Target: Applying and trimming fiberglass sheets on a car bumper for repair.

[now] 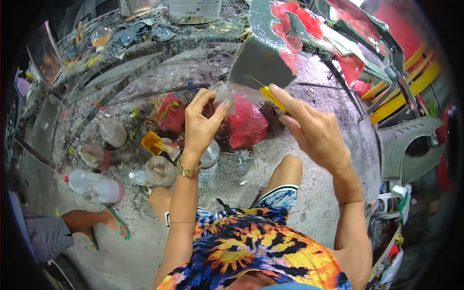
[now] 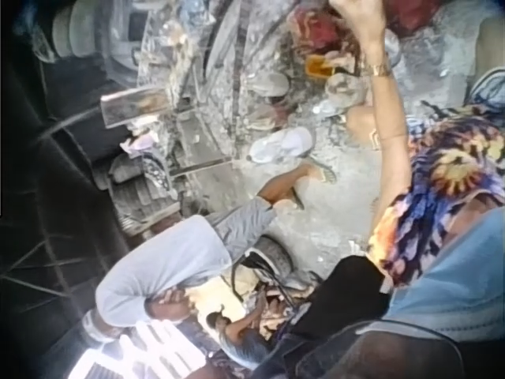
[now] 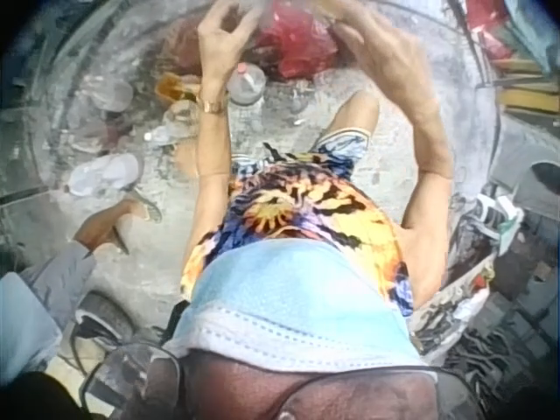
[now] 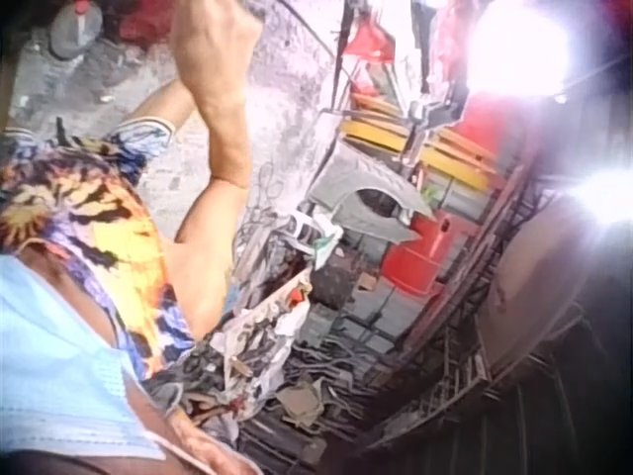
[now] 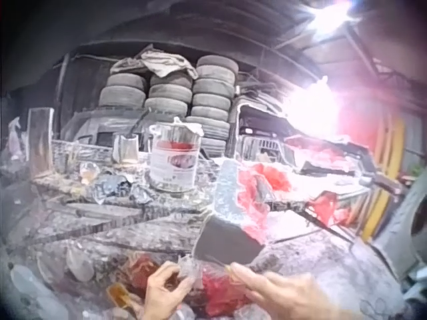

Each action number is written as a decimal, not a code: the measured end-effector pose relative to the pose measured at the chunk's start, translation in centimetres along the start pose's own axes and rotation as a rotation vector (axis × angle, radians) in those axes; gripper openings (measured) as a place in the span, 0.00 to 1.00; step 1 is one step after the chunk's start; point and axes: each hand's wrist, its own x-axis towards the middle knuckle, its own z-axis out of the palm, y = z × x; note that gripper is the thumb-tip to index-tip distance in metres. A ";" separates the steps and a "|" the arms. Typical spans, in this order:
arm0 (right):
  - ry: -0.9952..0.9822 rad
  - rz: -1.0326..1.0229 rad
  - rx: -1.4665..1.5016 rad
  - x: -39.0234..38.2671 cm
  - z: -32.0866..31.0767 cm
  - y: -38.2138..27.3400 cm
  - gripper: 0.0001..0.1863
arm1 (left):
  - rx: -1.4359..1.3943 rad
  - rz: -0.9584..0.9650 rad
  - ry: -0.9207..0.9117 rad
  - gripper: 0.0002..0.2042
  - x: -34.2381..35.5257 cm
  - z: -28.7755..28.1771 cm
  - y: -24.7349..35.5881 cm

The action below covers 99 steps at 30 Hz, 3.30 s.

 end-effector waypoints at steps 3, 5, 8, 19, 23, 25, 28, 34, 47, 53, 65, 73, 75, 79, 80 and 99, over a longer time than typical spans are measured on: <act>-0.180 -0.094 -0.177 2.8 -1.6 0.7 0.33 | 0.020 -0.014 0.014 0.08 -0.2 1.1 0.0; -0.237 -0.138 -0.223 4.4 -2.0 0.7 0.33 | -0.198 -0.068 0.141 0.10 -0.2 2.2 0.0; -0.287 -0.242 -0.258 5.7 -2.4 0.6 0.30 | -0.266 -0.047 0.246 0.07 -0.1 3.6 -0.3; -0.320 -0.316 -0.350 5.5 -2.0 0.3 0.30 | -0.131 0.052 0.435 0.06 -0.1 4.8 -0.3; -0.215 -0.366 -0.431 4.7 -1.2 0.4 0.31 | -0.126 0.074 0.443 0.05 -0.2 4.8 -0.2; -0.196 -0.367 -0.435 4.5 -1.0 0.6 0.31 | -0.132 0.078 0.440 0.05 -0.2 4.8 -0.3; -0.221 -0.344 -0.419 4.3 -1.0 0.8 0.31 | -0.103 0.099 0.464 0.05 -0.1 4.8 -0.4; -0.183 -0.351 -0.414 4.0 -0.6 1.0 0.31 | -0.045 0.151 0.480 0.06 -0.1 4.7 -0.5; -0.234 -0.342 -0.464 3.6 -1.2 1.2 0.30 | 0.036 0.174 0.399 0.05 -1.2 4.2 0.3; -0.239 -0.298 -0.361 4.0 -1.6 2.0 0.30 | 0.055 0.195 0.359 0.07 -1.2 3.7 0.4; -0.301 -0.216 -0.198 4.0 -1.6 2.9 0.31 | 0.001 0.169 0.368 0.07 -0.9 3.4 0.0; -0.280 -0.324 -0.423 3.2 -1.9 2.4 0.29 | 0.016 0.202 0.367 0.05 -1.6 3.7 0.4; -0.263 -0.342 -0.466 3.2 -2.0 2.3 0.29 | 0.024 0.219 0.358 0.06 -1.8 3.7 0.4; -0.328 -0.345 -0.483 3.1 -2.7 2.3 0.29 | 0.033 0.249 0.341 0.08 -2.2 3.7 0.4; -0.338 -0.341 -0.462 3.1 -2.8 2.4 0.29 | 0.043 0.220 0.339 0.08 -2.3 3.7 0.4; -0.556 -0.072 -0.814 1.1 -4.7 6.1 0.31 | 0.030 0.211 0.319 0.10 -4.5 2.5 1.5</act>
